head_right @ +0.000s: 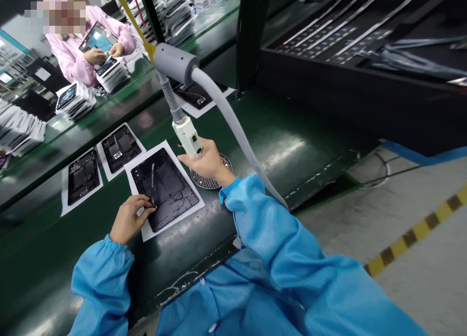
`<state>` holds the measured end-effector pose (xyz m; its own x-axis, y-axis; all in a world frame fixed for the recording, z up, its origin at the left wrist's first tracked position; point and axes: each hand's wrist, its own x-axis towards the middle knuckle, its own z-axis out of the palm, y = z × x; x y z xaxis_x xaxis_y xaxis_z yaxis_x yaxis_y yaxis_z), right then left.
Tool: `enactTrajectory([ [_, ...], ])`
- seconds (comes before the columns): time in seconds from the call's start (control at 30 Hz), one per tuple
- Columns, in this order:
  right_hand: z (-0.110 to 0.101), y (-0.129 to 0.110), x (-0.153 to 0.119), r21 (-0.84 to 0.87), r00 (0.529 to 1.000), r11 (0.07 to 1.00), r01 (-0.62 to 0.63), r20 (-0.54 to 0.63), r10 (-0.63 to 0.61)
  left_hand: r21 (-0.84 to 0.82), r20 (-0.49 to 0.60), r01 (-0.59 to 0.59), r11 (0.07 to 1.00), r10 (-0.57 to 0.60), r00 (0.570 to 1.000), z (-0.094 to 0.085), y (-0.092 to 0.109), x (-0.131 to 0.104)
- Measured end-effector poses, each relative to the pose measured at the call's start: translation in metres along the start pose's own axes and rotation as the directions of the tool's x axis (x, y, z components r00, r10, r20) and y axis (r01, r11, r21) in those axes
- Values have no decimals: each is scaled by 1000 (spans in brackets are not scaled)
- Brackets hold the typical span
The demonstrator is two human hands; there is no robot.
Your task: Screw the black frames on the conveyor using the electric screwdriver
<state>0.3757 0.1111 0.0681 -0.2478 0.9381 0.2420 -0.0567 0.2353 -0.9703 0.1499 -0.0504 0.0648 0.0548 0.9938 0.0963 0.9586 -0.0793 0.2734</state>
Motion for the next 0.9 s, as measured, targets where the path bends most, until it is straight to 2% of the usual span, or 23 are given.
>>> enactTrajectory([
  [0.1,0,-2,-2,-17,999,999,27,-16,-28,-149,-36,62,987,-68,997,-5,13,3],
  [0.2,-1,-4,-6,3,998,999,35,-50,-35,-329,-74,181,927,-216,973,1,32,3],
  [0.27,-1,-5,-8,-5,997,999,41,-68,-41,-420,-32,274,865,-316,948,11,45,1],
  [0.33,-2,-5,-10,-29,997,998,52,-62,-53,-462,42,332,822,-354,934,21,56,-1],
  [0.43,-3,-3,-10,-45,996,996,71,-45,-73,-445,125,340,828,-319,940,29,64,-3],
  [0.73,-5,-8,-13,-75,996,994,77,-27,-79,-284,156,204,937,-164,974,28,61,5],
  [0.9,-5,-8,-14,-61,997,996,69,-31,-71,-192,133,218,957,-195,972,30,61,4],
])
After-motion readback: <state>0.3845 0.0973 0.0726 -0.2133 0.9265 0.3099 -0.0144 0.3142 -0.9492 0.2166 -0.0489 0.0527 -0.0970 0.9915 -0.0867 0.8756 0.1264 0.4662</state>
